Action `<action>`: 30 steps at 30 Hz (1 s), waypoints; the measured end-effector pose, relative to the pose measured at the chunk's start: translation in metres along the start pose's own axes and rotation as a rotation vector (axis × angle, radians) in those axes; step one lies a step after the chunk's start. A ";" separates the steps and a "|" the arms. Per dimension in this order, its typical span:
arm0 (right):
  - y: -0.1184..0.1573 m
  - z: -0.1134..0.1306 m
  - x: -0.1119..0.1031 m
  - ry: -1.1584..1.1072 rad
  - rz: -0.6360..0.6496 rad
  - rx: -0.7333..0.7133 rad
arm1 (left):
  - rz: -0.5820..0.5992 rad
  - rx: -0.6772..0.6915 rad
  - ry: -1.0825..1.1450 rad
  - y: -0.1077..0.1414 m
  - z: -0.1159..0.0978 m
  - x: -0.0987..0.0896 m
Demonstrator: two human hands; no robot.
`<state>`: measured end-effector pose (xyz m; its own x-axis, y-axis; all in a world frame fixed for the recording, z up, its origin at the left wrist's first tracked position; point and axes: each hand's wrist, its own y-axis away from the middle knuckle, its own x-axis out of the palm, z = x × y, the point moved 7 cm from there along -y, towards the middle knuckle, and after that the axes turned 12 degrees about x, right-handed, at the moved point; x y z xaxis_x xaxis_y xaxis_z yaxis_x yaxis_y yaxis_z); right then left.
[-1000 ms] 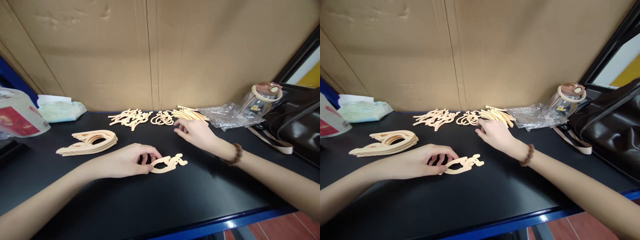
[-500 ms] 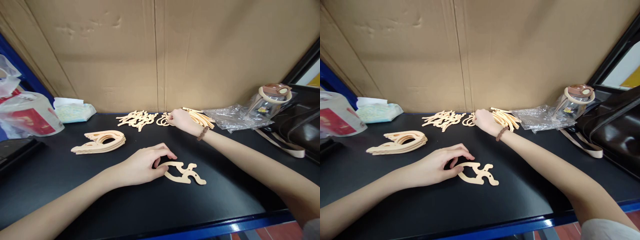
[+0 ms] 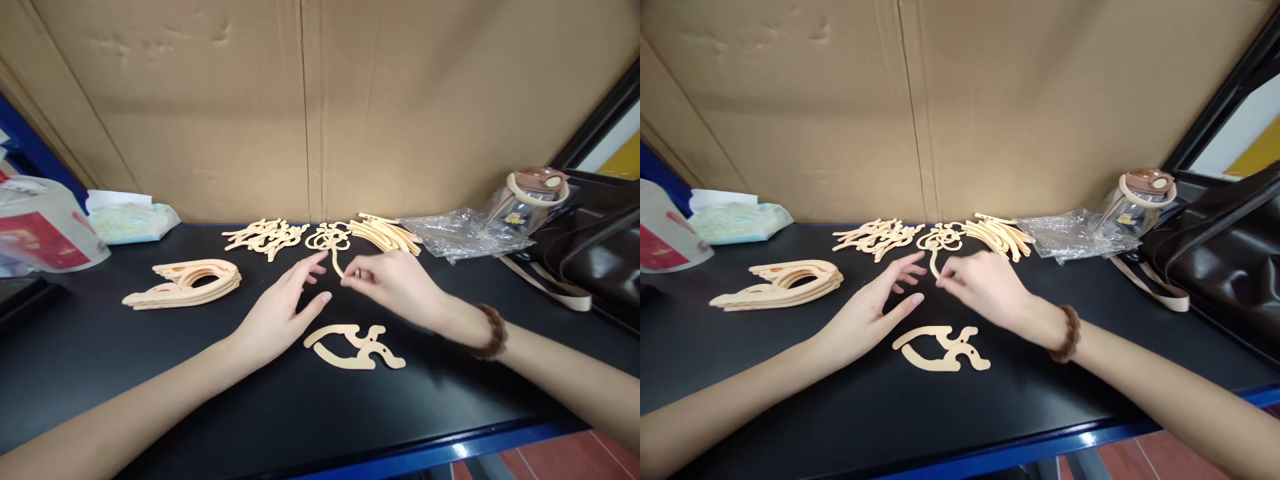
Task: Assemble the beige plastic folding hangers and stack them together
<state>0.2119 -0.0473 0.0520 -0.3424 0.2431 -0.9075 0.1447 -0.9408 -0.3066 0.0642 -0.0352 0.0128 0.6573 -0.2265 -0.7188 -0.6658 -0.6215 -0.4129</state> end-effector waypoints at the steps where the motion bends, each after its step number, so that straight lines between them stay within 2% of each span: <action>1: 0.010 0.005 0.003 0.027 0.001 -0.047 | -0.001 0.005 0.031 0.000 0.000 0.000; 5: 0.033 0.021 0.015 0.092 -0.023 -0.268 | 0.039 0.056 0.082 -0.004 -0.004 -0.004; 9: 0.030 0.016 0.017 0.026 -0.030 -0.294 | 0.050 0.074 0.070 -0.008 -0.005 -0.008; 11: 0.020 0.002 0.010 0.001 -0.065 -0.206 | 0.028 0.037 0.141 -0.009 -0.001 -0.008; 13: 0.007 -0.021 -0.001 0.047 -0.128 -0.044 | 0.015 -0.016 0.222 -0.009 0.004 -0.005; 17: -0.014 -0.075 -0.018 0.323 -0.208 0.248 | 0.011 -0.082 0.299 -0.008 0.009 -0.002; 21: -0.025 -0.114 -0.016 0.436 -0.142 0.443 | 0.008 -0.090 0.282 -0.009 0.011 -0.004; 24: -0.029 -0.126 -0.008 0.410 -0.072 0.508 | 0.004 -0.095 0.257 -0.009 0.013 -0.006; 30: -0.029 -0.124 -0.002 0.328 -0.084 0.520 | 0.005 -0.081 0.249 -0.009 0.016 -0.005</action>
<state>0.3237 0.0089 0.0274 -0.0180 0.3035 -0.9527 -0.3695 -0.8874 -0.2757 0.0611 -0.0163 0.0108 0.7272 -0.4009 -0.5572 -0.6454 -0.6758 -0.3561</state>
